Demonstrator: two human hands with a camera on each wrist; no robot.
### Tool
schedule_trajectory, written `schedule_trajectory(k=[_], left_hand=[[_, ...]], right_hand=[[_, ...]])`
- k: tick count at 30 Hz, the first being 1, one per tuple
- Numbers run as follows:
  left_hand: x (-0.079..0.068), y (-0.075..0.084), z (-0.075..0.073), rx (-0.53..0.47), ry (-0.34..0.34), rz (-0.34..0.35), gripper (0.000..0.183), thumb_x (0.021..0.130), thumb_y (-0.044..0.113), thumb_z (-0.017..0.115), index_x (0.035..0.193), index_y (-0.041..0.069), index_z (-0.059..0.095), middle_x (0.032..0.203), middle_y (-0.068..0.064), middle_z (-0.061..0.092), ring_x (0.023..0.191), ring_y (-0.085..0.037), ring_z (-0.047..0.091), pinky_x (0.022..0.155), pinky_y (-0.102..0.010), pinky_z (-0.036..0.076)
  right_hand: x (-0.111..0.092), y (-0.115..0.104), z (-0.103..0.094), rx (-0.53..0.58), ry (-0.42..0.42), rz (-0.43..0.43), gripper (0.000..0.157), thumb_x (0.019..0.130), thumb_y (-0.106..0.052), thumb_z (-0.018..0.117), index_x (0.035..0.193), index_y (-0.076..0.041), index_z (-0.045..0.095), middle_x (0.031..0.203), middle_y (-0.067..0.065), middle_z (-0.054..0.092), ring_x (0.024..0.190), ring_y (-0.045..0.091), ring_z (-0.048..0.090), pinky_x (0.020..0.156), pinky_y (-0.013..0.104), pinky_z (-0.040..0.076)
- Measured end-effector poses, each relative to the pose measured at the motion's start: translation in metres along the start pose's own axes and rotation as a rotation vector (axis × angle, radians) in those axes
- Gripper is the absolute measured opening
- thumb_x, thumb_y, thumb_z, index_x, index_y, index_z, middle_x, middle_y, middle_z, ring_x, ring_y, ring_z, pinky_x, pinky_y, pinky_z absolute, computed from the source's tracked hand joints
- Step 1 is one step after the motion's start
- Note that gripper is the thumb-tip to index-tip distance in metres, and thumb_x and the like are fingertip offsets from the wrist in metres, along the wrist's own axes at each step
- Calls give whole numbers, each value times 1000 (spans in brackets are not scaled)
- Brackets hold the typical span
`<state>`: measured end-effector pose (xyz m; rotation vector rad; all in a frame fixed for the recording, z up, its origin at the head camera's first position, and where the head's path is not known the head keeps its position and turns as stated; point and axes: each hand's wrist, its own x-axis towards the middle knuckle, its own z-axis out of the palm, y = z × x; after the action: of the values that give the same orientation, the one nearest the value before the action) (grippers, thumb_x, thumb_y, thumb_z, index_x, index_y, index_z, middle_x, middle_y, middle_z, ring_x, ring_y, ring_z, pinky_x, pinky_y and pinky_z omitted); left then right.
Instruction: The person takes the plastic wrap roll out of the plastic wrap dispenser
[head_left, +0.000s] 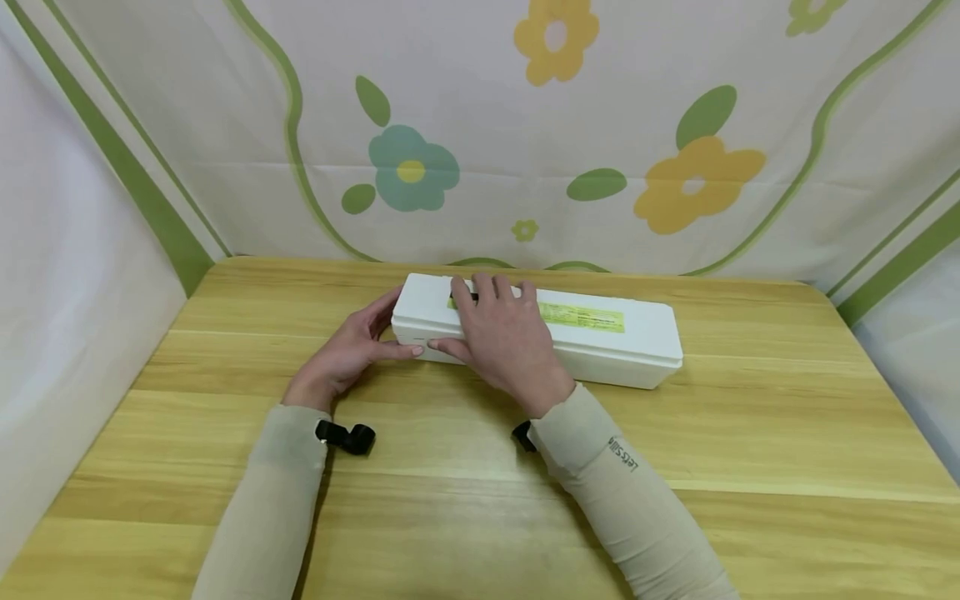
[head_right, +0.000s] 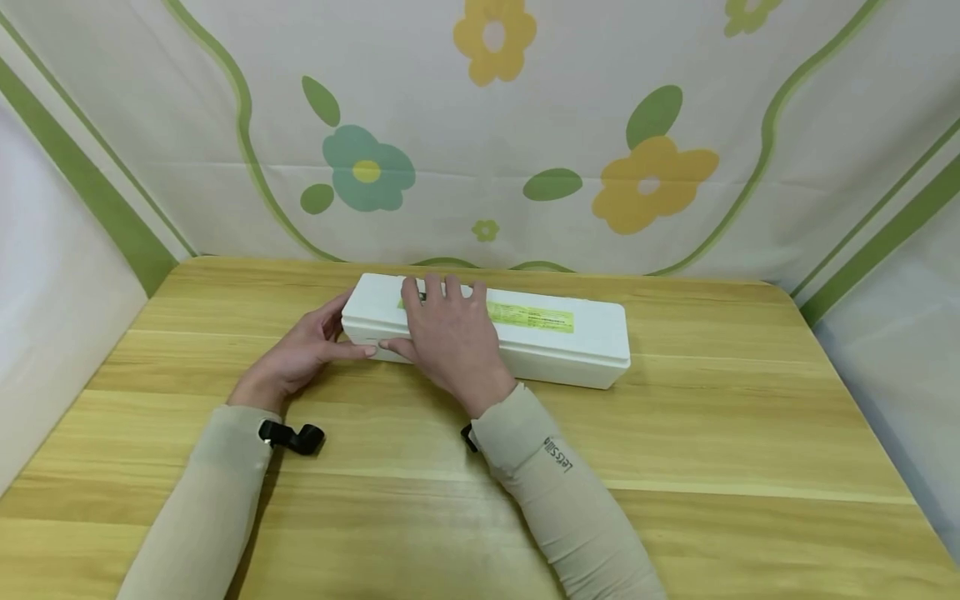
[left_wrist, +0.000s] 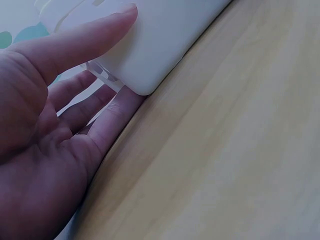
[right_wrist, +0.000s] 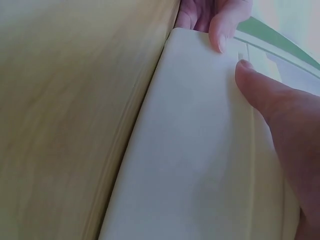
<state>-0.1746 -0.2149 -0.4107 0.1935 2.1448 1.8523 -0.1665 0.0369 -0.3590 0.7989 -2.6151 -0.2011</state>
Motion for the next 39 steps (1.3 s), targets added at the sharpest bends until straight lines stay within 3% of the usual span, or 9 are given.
schedule_trajectory(k=[13,25,31,39], left_hand=[[1,-1,-1,5,3,1,101,88,6,89,170,30,35,175,2,36,166,-22,22,134,-53,18],[1,0,-1,20,0,-11,101,88,8,89,170,29,34,176,3,33,167,-21,20,135,-51,16],[2,-1,0,18,-10,-3,100,88,9,89,170,29,35,176,3,34,167,-20,19,136,-51,16],[1,-1,-1,29,-2,-14,105,87,10,91,172,29,31,178,3,30,168,-19,15,136,-50,12]], right_hand=[[2,1,-5,54,17,43,89,93,-84,57,146,-13,51,133,12,63,122,34,65,94,54,52],[1,4,-6,78,21,24,89,89,-83,65,146,-15,55,134,11,65,120,33,66,95,53,53],[-6,11,-10,104,54,15,89,86,-75,76,150,-16,58,137,9,67,124,32,68,103,50,56],[-24,34,-11,140,73,30,88,82,-75,81,150,-22,61,141,6,70,128,33,69,106,51,56]])
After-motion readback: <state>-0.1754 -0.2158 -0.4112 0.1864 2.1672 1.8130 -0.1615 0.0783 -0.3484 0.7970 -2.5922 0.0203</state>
